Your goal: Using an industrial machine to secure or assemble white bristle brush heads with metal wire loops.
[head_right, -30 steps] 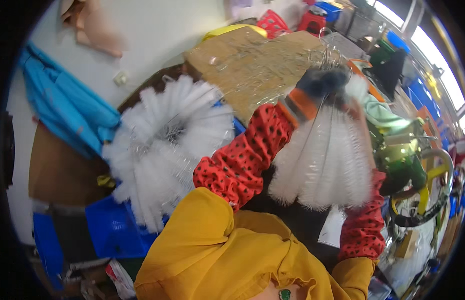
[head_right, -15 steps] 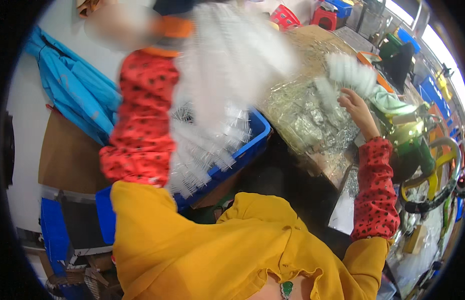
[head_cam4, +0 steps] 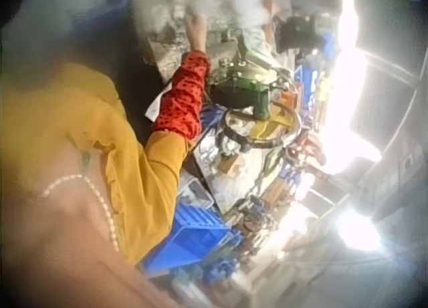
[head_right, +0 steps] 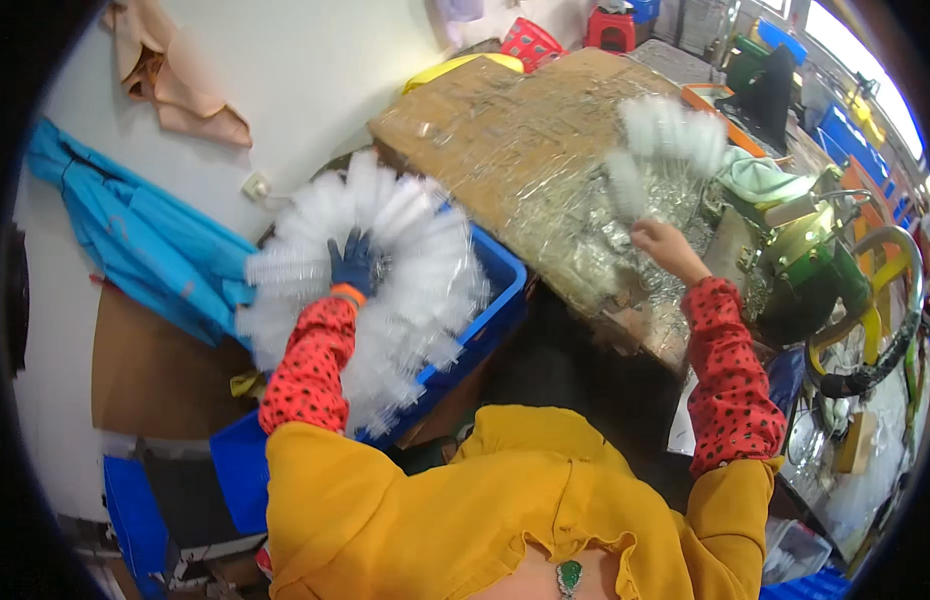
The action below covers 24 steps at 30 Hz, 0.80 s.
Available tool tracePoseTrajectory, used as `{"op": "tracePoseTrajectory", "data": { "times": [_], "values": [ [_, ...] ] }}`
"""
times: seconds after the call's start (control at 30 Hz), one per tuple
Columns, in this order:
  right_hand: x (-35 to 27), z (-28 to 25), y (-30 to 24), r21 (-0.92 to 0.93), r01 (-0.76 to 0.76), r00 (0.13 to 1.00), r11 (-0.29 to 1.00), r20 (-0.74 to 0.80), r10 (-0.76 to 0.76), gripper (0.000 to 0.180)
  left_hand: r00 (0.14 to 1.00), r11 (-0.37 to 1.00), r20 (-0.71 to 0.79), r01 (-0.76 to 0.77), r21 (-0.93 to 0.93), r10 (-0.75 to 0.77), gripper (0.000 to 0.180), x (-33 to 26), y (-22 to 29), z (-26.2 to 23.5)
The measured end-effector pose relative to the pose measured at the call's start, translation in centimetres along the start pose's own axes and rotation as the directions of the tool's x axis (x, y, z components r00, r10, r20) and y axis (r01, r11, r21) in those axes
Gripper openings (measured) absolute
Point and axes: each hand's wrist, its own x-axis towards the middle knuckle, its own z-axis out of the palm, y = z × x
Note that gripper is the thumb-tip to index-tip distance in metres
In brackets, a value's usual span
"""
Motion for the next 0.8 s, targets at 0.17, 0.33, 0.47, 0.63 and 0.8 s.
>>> {"op": "tracePoseTrajectory", "data": {
  "times": [0.17,0.33,0.47,0.63,0.8],
  "values": [
    [0.8,-0.8,3.3,0.050,-0.073,0.986,0.996,-0.144,0.080,0.028,0.989,0.971,0.025,-0.135,-0.197,0.143,0.056,0.7,-2.1,-4.5],
    [2.2,-0.8,2.7,-0.128,-0.236,0.902,0.963,-0.398,0.168,0.037,0.939,0.964,0.231,-0.265,0.007,0.257,0.050,-1.3,-3.2,-14.7],
    [2.4,2.0,0.9,-0.308,-0.325,0.867,0.894,-0.475,0.151,0.044,0.901,0.780,-0.166,-0.430,-0.454,0.400,0.047,1.3,-0.2,-19.8],
    [2.5,5.4,3.0,-0.383,-0.366,0.858,0.848,-0.492,0.148,0.028,0.759,0.470,-0.336,-0.622,-0.626,0.557,0.036,10.8,8.3,-24.1],
    [2.9,0.5,2.2,-0.177,-0.107,0.688,0.978,-0.724,-0.056,0.016,0.881,0.070,-0.094,-0.142,-0.987,0.464,0.036,19.8,19.2,-24.5]
  ]
}}
